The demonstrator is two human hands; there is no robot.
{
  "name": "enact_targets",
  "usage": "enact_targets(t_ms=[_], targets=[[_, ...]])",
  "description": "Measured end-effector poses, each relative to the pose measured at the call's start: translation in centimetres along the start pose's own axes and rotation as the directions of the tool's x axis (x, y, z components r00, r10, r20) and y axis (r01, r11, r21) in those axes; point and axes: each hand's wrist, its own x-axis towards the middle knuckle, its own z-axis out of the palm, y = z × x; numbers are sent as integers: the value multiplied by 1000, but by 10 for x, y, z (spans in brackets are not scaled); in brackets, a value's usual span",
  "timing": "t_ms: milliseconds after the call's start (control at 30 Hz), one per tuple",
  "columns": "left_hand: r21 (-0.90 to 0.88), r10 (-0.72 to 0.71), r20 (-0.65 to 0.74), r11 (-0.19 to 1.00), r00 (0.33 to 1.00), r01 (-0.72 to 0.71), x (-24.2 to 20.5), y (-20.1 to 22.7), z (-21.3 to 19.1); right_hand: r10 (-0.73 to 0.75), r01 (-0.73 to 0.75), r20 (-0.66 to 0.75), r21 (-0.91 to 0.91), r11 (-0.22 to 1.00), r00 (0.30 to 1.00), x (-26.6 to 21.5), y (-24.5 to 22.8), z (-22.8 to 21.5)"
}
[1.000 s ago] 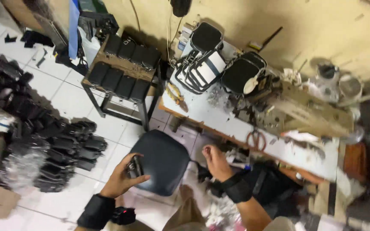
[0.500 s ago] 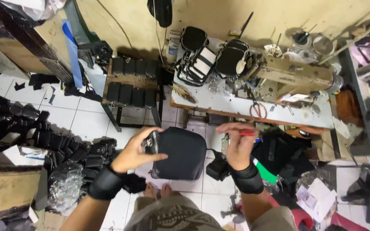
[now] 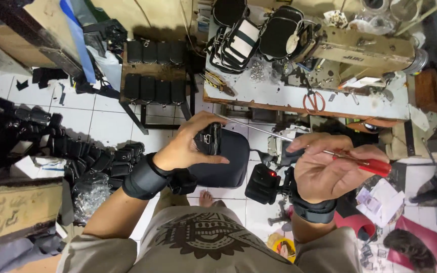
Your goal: The person handles a small black pouch, opens and closes the zipper, and uses a screwdriver to adjust the zipper pull. They then pick up another pouch and repeat the zipper adjustment process.
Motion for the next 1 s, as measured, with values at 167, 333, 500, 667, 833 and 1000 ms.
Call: enact_targets(t_ms=[167, 333, 500, 667, 833, 1000], targets=[[0, 118, 8, 993, 993, -118, 27, -33, -30, -55, 55, -16, 0, 998, 998, -1, 35, 24], [-20, 115, 81, 993, 990, -114, 48, -69, -72, -25, 23, -15, -95, 995, 1000, 6, 46, 56], [-34, 86, 165, 996, 983, -81, 69, -88, -110, 12, -14, -27, -75, 997, 1000, 2, 66, 75], [36, 102, 183, 993, 978, -110, 73, -113, -127, -13, 13, 69, -5, 1000, 998, 7, 83, 90], [26, 164, 191, 985, 968, -172, 82, -137, -125, 51, -35, 203, -79, 996, 978, 18, 88, 103], [-122, 229, 270, 972, 935, -203, 94, -120, -120, 107, -89, 252, -84, 992, 962, 2, 113, 114]])
